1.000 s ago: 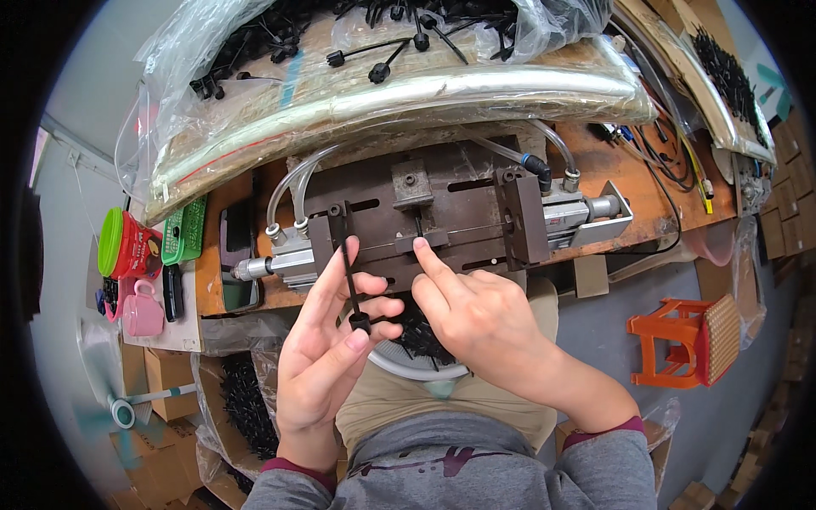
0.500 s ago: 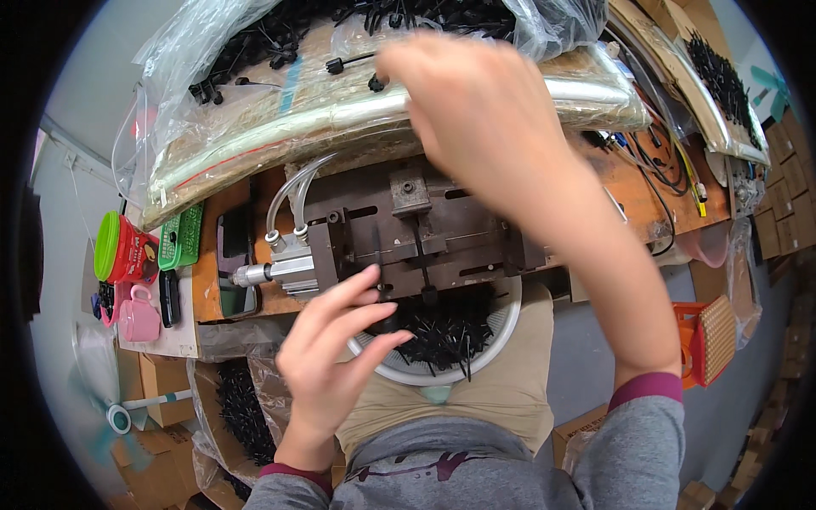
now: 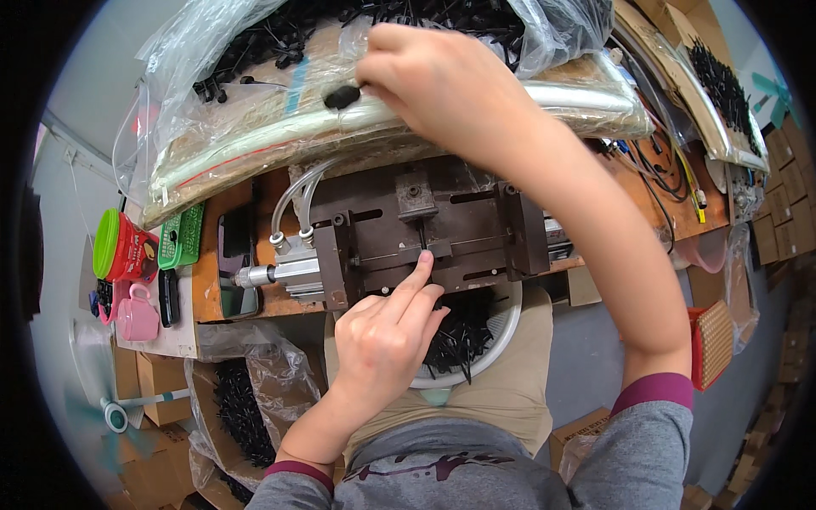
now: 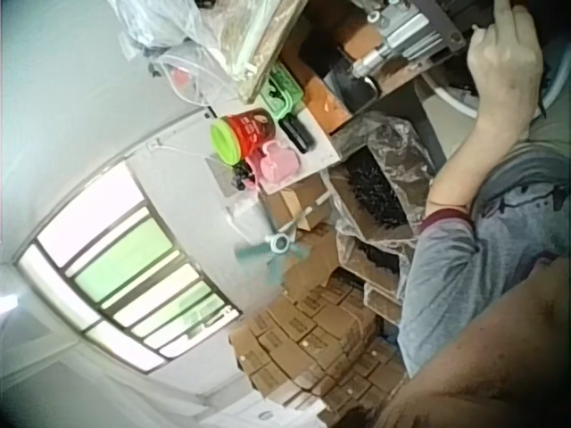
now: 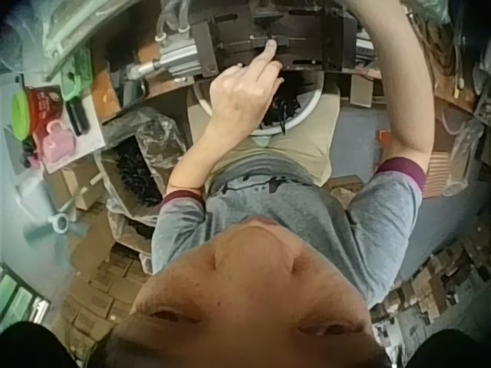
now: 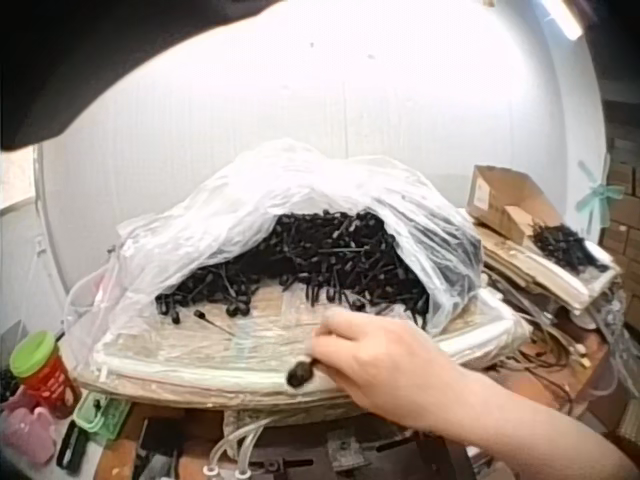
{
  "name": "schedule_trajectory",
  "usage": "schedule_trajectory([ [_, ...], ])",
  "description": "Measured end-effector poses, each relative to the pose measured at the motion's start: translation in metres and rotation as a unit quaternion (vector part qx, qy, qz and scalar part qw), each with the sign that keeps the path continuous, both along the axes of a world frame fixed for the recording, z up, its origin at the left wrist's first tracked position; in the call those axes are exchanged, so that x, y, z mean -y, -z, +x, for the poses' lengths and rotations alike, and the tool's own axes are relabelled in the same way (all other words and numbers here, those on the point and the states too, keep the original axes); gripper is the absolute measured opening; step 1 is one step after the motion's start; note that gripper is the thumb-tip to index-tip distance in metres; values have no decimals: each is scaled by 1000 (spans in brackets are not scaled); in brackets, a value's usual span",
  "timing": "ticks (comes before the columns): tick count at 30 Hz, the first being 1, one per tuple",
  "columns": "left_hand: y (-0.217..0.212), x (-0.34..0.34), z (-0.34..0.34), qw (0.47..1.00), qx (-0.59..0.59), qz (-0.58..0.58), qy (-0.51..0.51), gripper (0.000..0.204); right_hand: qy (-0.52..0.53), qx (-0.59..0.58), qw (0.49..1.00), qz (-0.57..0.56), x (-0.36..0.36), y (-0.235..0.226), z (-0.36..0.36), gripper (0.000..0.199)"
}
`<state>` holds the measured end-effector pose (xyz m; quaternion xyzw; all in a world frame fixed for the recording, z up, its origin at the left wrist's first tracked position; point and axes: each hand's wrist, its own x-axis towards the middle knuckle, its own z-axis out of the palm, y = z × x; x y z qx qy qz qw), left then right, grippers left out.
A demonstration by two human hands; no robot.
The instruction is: Assembling small black components using a mechanical fixture on a workbench.
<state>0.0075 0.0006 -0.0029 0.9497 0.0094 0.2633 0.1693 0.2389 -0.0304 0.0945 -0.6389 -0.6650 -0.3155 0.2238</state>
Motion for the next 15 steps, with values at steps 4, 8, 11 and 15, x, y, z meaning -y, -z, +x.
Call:
schedule_trajectory([
  [4, -9, -5, -3, 996, -6, -91, 19, 31, -15, -17, 997, 68, 46, 19, -44, 22],
  [8, -30, -3, -10, 908, 96, -407, 12, 44, -37, 34, 999, 21, 84, 36, -81, 40],
  [11, -37, -9, -12, 945, 124, -294, 74, 43, -31, 30, 999, 11, 96, 52, -99, 37],
  [15, -33, -11, -21, 967, 109, -217, 78, 37, -8, -34, 999, -9, 107, 52, -100, 34],
])
